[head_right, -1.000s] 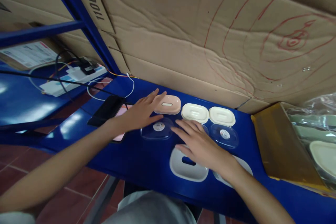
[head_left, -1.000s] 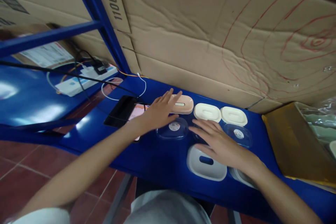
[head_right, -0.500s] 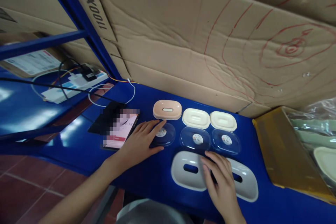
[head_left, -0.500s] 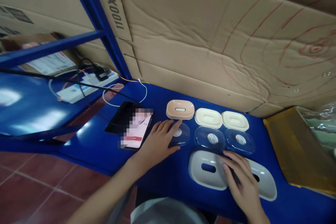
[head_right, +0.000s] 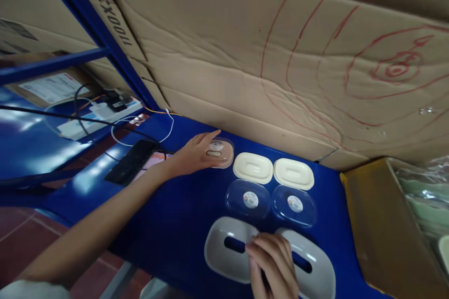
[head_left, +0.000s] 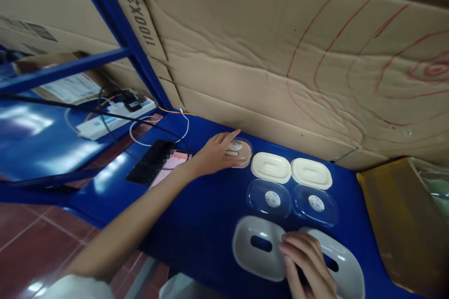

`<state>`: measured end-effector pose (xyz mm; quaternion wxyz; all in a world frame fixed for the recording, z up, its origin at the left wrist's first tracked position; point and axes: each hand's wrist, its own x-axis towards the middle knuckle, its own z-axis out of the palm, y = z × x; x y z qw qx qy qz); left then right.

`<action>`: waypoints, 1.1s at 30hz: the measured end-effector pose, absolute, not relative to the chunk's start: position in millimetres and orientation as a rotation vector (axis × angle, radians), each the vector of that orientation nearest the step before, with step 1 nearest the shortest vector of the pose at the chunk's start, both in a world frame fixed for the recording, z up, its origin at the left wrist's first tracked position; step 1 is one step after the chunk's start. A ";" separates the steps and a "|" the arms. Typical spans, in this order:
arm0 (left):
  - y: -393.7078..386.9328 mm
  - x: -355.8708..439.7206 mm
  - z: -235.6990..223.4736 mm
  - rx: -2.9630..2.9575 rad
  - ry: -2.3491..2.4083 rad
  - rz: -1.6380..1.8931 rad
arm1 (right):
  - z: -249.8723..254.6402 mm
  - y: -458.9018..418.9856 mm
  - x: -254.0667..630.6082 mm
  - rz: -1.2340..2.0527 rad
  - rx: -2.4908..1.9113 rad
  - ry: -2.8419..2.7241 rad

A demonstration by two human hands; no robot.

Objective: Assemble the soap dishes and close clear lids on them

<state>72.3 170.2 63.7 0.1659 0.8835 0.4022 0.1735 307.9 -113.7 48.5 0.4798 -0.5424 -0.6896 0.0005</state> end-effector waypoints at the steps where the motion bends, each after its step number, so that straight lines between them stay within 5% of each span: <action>1: 173.0 70.2 62.1 2.501 1.121 0.467 | 47.3 -113.7 305.7 -0.011 -1.309 -1.628; 22: 53.3 18.3 63.7 2.331 1.104 0.524 | 68.0 -103.5 297.0 0.226 -1.229 -2.389; 33: 13.6 -2.1 45.3 2.323 1.007 0.639 | 59.1 -89.7 287.0 0.124 -1.648 -2.283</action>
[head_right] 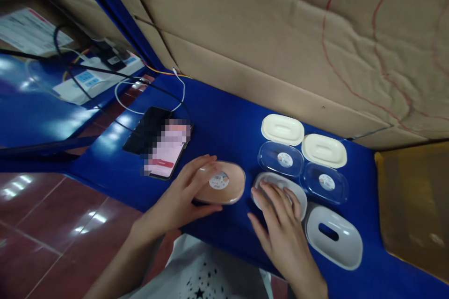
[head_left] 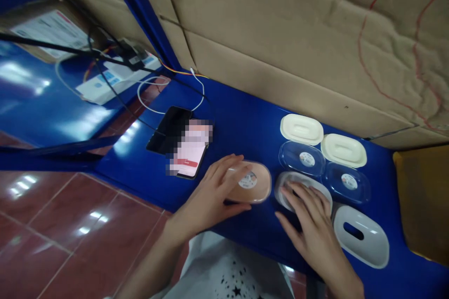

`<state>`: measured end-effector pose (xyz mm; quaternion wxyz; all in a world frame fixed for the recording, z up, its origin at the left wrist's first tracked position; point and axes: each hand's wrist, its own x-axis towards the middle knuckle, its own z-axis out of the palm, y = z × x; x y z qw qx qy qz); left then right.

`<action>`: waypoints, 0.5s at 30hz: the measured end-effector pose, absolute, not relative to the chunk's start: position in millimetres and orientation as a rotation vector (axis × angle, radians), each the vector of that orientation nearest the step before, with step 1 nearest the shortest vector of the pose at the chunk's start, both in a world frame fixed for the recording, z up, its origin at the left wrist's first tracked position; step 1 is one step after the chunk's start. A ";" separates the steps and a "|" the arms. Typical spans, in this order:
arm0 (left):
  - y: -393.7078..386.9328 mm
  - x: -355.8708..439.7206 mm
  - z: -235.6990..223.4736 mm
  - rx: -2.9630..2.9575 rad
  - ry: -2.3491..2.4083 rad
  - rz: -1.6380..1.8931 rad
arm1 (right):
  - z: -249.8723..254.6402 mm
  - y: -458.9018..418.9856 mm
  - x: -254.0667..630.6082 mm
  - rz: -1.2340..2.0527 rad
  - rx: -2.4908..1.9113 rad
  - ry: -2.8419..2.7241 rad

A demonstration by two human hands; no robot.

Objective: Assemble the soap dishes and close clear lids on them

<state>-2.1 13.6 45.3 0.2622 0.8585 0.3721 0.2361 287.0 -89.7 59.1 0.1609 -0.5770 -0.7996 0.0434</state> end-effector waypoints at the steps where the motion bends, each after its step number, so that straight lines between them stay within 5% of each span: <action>1: 12.5 -1.2 44.4 2.320 0.982 0.664 | 60.0 -88.5 281.8 0.127 -1.645 -2.284; 15: 6.7 -2.5 29.5 2.145 0.826 0.825 | 53.8 -79.0 247.6 0.153 -1.585 -2.185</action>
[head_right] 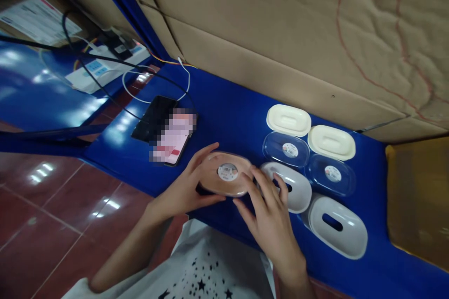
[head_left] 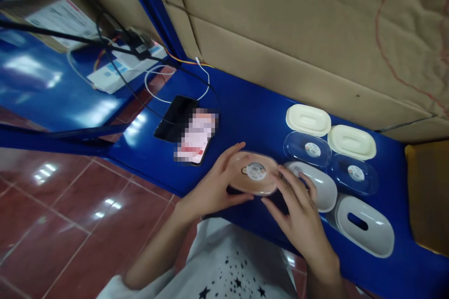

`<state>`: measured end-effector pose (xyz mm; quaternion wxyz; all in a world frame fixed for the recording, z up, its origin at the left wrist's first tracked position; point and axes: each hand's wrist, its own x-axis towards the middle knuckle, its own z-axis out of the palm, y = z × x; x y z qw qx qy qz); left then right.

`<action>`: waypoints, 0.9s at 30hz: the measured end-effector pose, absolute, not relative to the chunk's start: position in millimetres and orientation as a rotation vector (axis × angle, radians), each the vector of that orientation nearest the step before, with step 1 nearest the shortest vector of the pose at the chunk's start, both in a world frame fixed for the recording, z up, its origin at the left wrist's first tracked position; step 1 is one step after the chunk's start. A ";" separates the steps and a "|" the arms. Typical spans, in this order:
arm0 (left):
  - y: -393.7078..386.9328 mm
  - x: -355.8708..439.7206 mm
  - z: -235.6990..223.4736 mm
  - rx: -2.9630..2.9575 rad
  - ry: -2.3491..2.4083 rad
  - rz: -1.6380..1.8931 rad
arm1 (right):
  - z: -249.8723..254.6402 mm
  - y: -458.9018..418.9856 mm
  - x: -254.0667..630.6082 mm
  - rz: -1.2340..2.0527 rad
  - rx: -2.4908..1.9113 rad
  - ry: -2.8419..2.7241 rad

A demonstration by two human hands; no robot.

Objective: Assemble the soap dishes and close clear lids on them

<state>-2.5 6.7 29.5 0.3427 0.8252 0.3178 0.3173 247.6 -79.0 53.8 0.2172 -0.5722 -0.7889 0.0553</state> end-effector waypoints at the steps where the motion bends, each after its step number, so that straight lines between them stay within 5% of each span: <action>1: 7.0 -2.4 28.5 2.148 0.822 0.836 | 53.5 -78.7 247.2 0.147 -1.586 -2.179; 16: 10.8 -4.3 24.1 2.291 0.782 0.867 | 51.7 -79.5 242.1 0.043 -1.608 -2.206; 27: 18.8 21.1 50.3 2.625 1.188 0.671 | 89.7 -58.8 323.4 0.043 -1.703 -2.282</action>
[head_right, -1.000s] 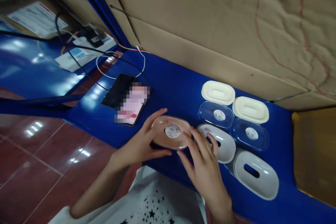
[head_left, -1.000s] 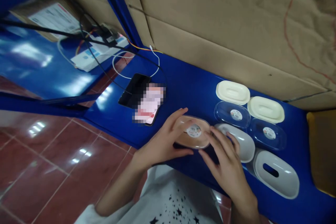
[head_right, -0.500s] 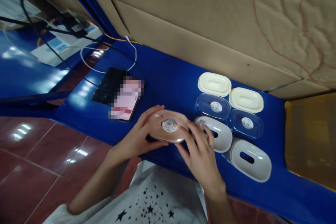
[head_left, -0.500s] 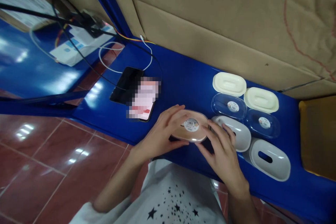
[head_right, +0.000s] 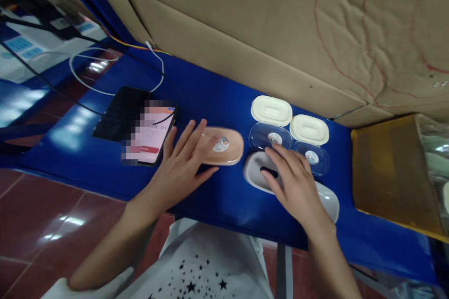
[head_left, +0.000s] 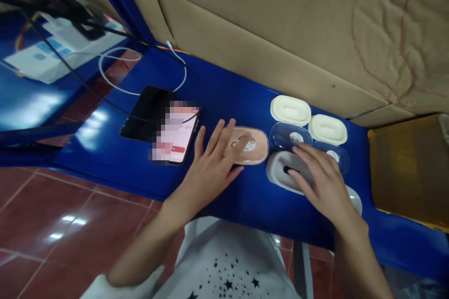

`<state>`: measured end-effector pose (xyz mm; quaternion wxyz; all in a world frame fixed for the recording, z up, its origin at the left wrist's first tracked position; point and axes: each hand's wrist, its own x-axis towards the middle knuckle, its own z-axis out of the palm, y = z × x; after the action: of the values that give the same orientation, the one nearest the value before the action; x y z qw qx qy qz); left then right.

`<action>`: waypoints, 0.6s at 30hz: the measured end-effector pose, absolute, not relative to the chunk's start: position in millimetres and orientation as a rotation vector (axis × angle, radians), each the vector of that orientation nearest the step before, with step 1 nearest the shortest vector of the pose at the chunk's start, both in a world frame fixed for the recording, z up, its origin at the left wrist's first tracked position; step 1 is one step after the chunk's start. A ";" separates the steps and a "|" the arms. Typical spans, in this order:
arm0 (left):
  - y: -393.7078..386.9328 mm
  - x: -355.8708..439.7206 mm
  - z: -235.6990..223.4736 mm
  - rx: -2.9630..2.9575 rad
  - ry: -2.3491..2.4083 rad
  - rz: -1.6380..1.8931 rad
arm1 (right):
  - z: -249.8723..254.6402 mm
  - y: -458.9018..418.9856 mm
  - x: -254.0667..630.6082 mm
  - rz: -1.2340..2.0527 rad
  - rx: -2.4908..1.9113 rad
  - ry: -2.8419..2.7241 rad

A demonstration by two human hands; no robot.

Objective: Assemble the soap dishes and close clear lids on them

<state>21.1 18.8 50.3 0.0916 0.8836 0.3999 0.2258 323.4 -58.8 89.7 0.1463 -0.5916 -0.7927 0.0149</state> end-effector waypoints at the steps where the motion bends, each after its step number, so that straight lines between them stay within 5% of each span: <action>1: 15.6 25.7 53.7 2.641 1.183 0.703 | 90.8 -51.7 333.7 0.062 -1.707 -2.279; 8: -21.7 88.1 56.4 2.660 0.680 0.625 | 76.8 43.2 408.3 0.141 -1.740 -2.279; 18: -23.2 106.6 42.7 2.498 0.803 0.444 | 49.1 111.2 439.2 0.492 -1.750 -2.346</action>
<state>106.6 -23.2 42.7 0.2381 0.9116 0.2932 0.1620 439.2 111.2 49.1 0.0868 -0.5874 -0.7875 0.1652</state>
